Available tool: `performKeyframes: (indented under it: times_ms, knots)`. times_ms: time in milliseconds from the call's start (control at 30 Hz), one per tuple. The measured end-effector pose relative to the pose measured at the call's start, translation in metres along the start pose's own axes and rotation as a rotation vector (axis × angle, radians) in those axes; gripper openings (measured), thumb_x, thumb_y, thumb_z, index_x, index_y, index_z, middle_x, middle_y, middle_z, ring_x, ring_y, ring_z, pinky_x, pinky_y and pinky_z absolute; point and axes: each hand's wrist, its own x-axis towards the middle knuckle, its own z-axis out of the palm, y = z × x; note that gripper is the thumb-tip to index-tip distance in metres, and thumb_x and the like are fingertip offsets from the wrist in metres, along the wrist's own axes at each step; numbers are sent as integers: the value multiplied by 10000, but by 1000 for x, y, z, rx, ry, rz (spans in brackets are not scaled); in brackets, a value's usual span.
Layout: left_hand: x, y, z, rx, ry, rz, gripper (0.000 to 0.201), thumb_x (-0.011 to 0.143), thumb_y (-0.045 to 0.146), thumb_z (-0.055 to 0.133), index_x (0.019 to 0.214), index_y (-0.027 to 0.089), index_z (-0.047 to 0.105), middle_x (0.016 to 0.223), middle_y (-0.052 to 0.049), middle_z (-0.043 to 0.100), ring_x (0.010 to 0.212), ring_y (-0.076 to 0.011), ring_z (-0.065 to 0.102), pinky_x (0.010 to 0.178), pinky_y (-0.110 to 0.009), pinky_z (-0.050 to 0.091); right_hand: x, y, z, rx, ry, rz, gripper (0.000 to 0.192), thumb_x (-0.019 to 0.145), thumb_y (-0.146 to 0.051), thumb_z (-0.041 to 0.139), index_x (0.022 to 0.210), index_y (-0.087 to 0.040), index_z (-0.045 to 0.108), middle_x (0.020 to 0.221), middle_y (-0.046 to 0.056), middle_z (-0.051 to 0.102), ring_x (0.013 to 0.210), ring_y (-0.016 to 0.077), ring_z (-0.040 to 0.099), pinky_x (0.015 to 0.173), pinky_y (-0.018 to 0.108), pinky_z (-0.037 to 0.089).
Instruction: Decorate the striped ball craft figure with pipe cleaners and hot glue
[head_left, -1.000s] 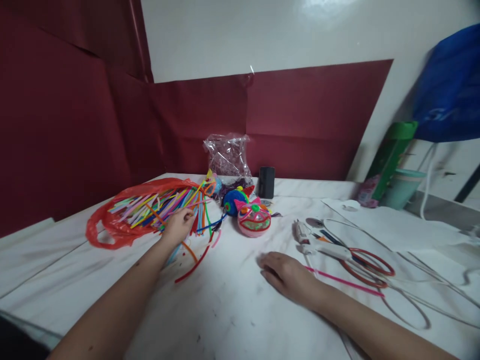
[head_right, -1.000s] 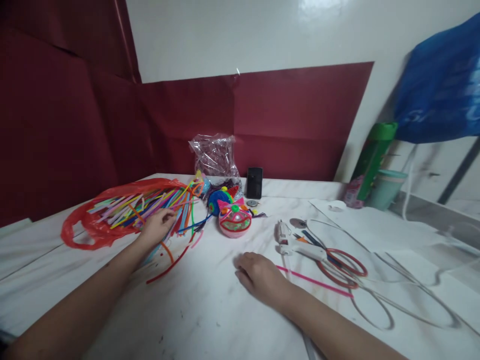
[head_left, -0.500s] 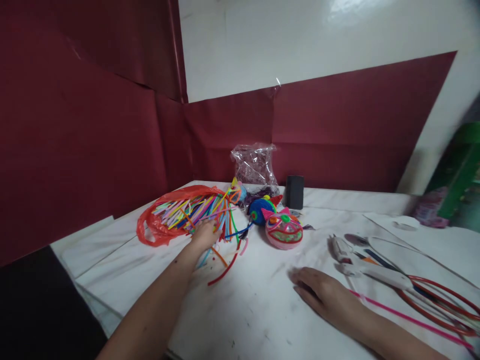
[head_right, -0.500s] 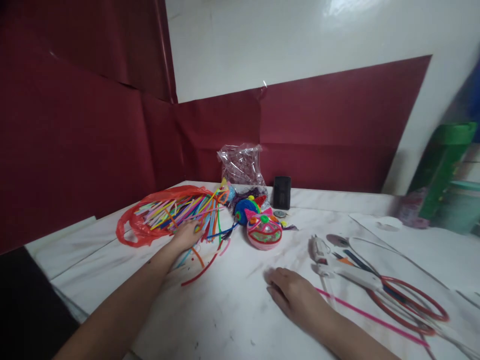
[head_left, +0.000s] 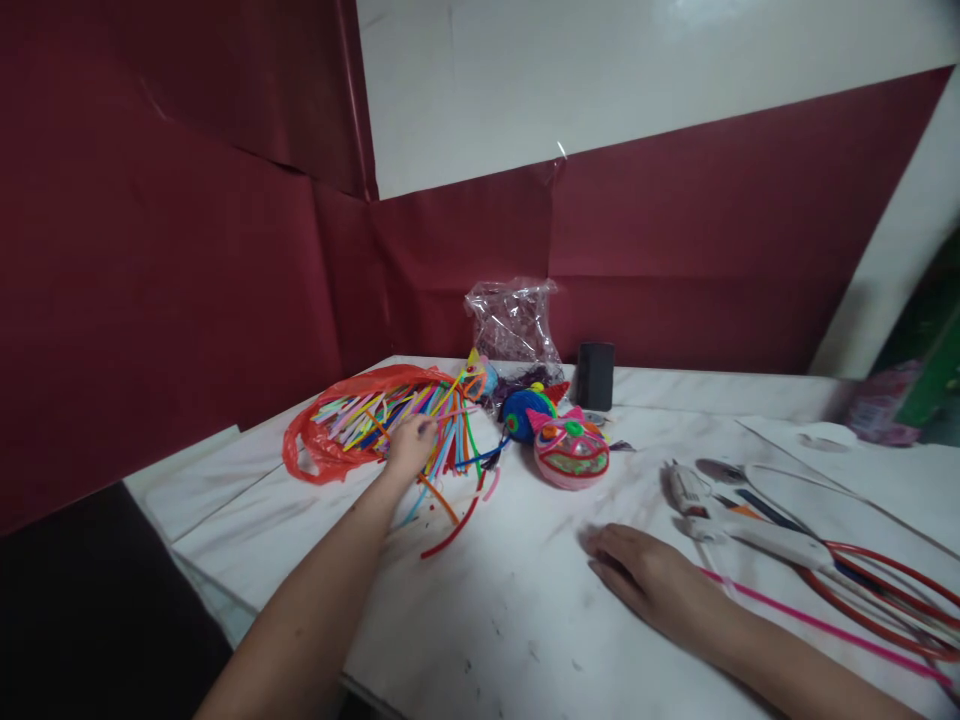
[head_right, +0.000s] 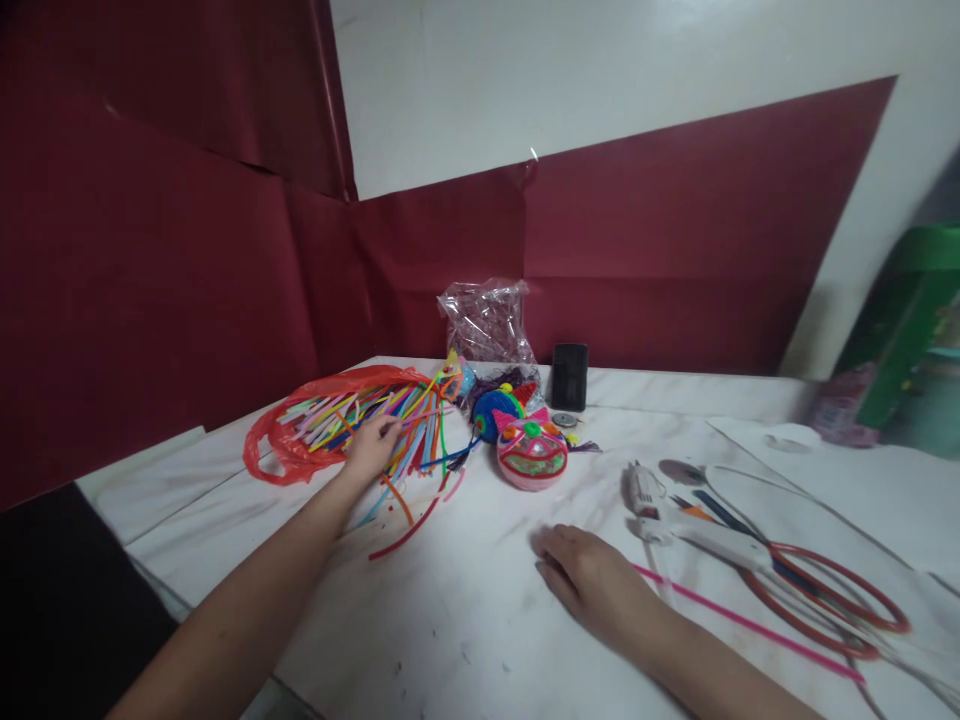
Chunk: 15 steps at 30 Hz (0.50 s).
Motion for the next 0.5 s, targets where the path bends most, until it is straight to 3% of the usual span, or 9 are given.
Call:
performKeyframes:
  times_ms: [133,267,400,500]
  knots:
    - [20,6,-18,-132,108,-94,329,827,344,391,845,133,643,815,-71,680,751,-177,610,696,-277,468,0,-3,-2,-8,-10,13,189,895,-240,394,891,-188,576,814,68,607,757,200,600,703,326,480]
    - [44,12,-50,-184,109,-110,272,762,338,451,776,137,634,758,-49,669,663,-146,582,624,-241,442,0,0,1,5,11,-9,181,893,-233,400,897,-192,576,807,63,603,753,195,593,712,323,470]
    - [44,12,-77,-151,12,-114,238,722,353,494,653,156,607,614,-8,614,560,-121,520,560,-225,401,0,2,1,0,12,-16,170,886,-222,404,871,-189,569,788,56,594,735,196,588,692,318,457]
    - [23,4,-80,-79,-131,-116,190,675,304,545,553,165,586,524,19,564,506,-111,485,526,-222,372,0,0,-1,-30,-7,-17,168,882,-204,395,864,-178,560,789,63,593,737,202,587,683,321,450]
